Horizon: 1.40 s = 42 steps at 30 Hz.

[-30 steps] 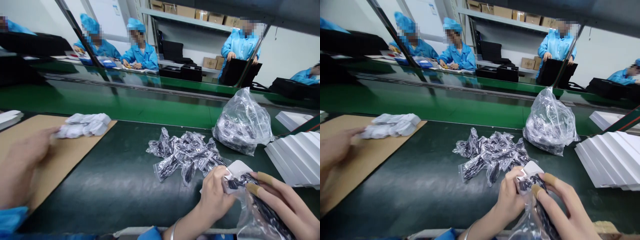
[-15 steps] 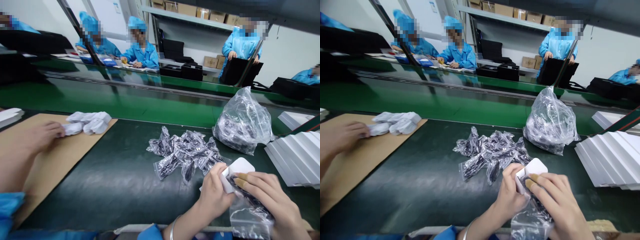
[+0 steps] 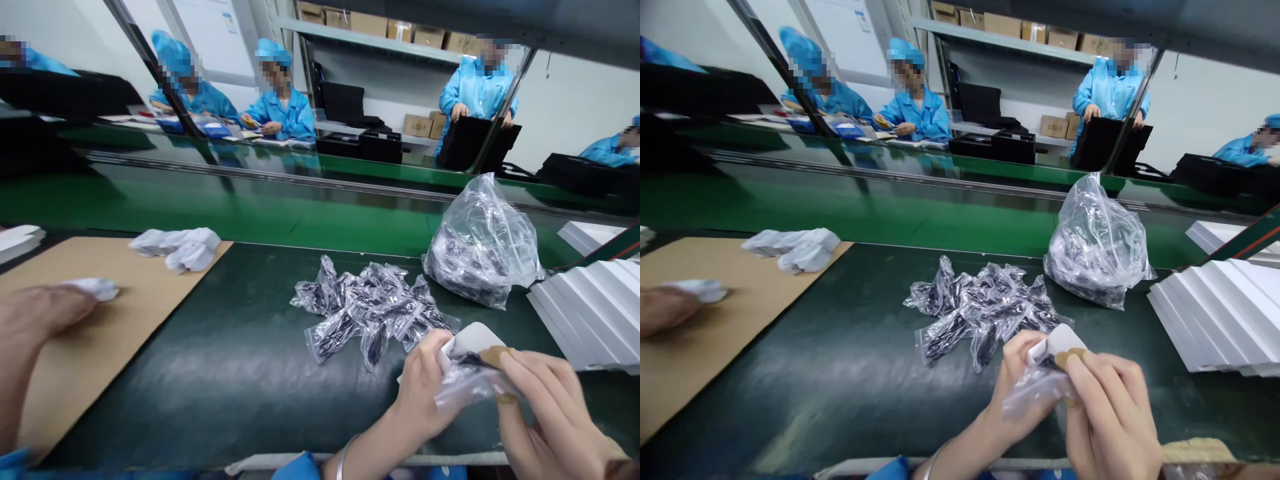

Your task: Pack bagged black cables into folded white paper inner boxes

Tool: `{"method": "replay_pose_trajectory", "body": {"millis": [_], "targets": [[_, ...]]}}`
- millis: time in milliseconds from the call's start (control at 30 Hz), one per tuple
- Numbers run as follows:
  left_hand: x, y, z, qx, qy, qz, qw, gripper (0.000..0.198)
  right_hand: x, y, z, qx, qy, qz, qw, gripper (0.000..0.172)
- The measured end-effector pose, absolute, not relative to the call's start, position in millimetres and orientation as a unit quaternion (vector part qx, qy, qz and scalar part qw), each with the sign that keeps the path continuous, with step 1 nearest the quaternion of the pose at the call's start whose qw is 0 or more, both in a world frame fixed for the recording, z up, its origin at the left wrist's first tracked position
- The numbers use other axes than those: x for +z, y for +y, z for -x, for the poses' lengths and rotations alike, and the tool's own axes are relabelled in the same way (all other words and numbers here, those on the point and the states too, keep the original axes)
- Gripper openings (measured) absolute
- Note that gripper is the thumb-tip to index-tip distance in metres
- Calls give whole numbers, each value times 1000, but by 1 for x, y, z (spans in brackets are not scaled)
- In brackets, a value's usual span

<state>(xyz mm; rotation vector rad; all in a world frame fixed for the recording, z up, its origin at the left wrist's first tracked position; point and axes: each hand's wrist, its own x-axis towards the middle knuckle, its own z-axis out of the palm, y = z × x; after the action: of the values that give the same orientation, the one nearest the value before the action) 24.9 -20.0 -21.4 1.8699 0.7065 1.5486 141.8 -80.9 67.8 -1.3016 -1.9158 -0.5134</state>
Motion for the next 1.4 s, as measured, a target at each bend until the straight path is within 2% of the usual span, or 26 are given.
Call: {"method": "replay_pose_trajectory", "body": {"millis": [133,200,300,433,700,933,1067,1133,1233,1300,1400], "targets": [[-14,-22,-26,598,271,-710,256,55,65,-73,-136,-254,-734,543,320,28],[-12,-22,-26,606,271,-709,239,55,65,-73,-135,-242,-741,547,304,24],[-13,-23,-25,606,268,-711,236,58,64,-80,-137,-209,-745,545,324,28],[-18,-23,-23,599,279,-706,256,57,61,-87,-133,-257,-731,518,361,37],[-14,-19,-25,579,285,-714,272,65,59,-74,-117,-273,-703,590,287,10],[-11,-19,-24,597,297,-703,248,56,58,-72,-107,-193,-700,622,292,17],[-14,-19,-24,595,292,-708,246,58,57,-75,-110,-181,-726,601,280,18],[-15,-19,-24,596,279,-712,244,59,59,-80,-117,-163,-743,570,310,23],[-15,-18,-25,617,285,-699,225,52,64,-87,-131,-112,-663,586,451,33],[-14,-18,-25,621,287,-697,215,47,67,-88,-142,-48,-588,626,510,34],[-9,-18,-25,607,262,-719,212,35,72,-82,-152,116,-601,625,484,29]]}}
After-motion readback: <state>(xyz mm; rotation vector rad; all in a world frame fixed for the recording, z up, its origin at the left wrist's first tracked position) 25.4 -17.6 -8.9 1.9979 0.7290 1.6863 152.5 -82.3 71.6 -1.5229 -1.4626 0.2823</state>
